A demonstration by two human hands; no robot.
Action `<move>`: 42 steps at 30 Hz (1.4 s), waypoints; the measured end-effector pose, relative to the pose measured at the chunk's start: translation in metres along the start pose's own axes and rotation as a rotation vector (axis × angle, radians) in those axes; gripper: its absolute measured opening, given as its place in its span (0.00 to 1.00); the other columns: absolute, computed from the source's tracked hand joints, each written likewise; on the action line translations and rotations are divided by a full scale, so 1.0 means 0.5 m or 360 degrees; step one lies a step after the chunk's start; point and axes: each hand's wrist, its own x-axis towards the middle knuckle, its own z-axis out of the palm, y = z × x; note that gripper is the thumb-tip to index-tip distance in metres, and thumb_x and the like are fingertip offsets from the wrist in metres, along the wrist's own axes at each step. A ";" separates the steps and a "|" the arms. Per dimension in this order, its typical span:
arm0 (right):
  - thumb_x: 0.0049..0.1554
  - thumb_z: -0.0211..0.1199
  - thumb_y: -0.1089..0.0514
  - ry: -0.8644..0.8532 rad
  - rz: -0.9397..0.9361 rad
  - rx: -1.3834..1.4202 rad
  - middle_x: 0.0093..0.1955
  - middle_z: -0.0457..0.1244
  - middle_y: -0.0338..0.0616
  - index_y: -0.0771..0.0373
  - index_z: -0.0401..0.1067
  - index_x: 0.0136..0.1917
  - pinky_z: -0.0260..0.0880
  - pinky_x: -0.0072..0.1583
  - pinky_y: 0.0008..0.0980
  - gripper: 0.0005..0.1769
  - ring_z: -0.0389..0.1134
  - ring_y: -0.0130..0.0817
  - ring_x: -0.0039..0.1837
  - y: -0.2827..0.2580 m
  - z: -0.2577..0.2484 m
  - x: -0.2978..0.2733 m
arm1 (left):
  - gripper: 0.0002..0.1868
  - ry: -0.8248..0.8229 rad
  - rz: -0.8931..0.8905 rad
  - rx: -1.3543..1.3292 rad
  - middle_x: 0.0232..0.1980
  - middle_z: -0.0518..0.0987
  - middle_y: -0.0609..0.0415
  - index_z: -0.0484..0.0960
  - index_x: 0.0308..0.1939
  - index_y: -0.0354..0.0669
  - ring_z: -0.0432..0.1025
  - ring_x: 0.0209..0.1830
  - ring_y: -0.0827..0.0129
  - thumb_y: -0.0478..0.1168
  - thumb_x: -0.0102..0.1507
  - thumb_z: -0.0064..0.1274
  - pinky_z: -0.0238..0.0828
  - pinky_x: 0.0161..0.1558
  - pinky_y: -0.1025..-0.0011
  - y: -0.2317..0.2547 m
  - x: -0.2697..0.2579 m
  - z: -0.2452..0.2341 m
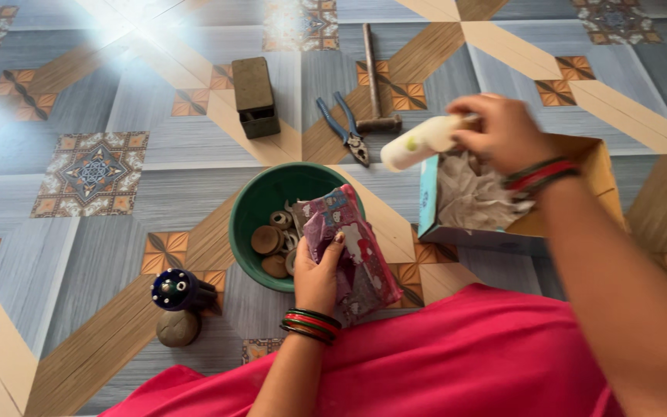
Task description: The person assembles a small cylindrical object using a screwdriver, then places it into a small container. They then pick up a small plastic bag and wrap it with a purple cloth, placing the wrapped item into a green bowl. Finally, they remove items from a cardboard box and place them into the bowl.
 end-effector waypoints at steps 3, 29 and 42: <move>0.52 0.68 0.64 0.0091 -0.0119 -0.0154 0.56 0.69 0.53 0.64 0.76 0.57 0.74 0.57 0.40 0.18 0.73 0.46 0.54 -0.056 0.098 0.051 | 0.16 0.0029 0.0029 0.0052 0.46 0.82 0.57 0.77 0.53 0.38 0.74 0.43 0.75 0.38 0.64 0.59 0.73 0.47 0.74 -0.008 0.008 -0.004; 0.57 0.67 0.63 0.0638 0.0227 -0.0435 0.51 0.68 0.56 0.62 0.77 0.51 0.74 0.54 0.41 0.08 0.72 0.47 0.50 0.274 0.144 -0.013 | 0.16 0.0078 0.0010 -0.0007 0.48 0.82 0.56 0.77 0.54 0.39 0.75 0.45 0.75 0.38 0.64 0.58 0.73 0.49 0.73 -0.012 0.021 0.004; 0.53 0.67 0.57 0.0093 0.0826 -0.0276 0.51 0.69 0.59 0.62 0.80 0.54 0.72 0.54 0.41 0.15 0.71 0.45 0.48 0.383 0.223 -0.111 | 0.16 0.0068 0.0023 0.0039 0.47 0.82 0.56 0.77 0.54 0.38 0.75 0.43 0.75 0.37 0.63 0.58 0.73 0.47 0.73 -0.013 0.015 -0.007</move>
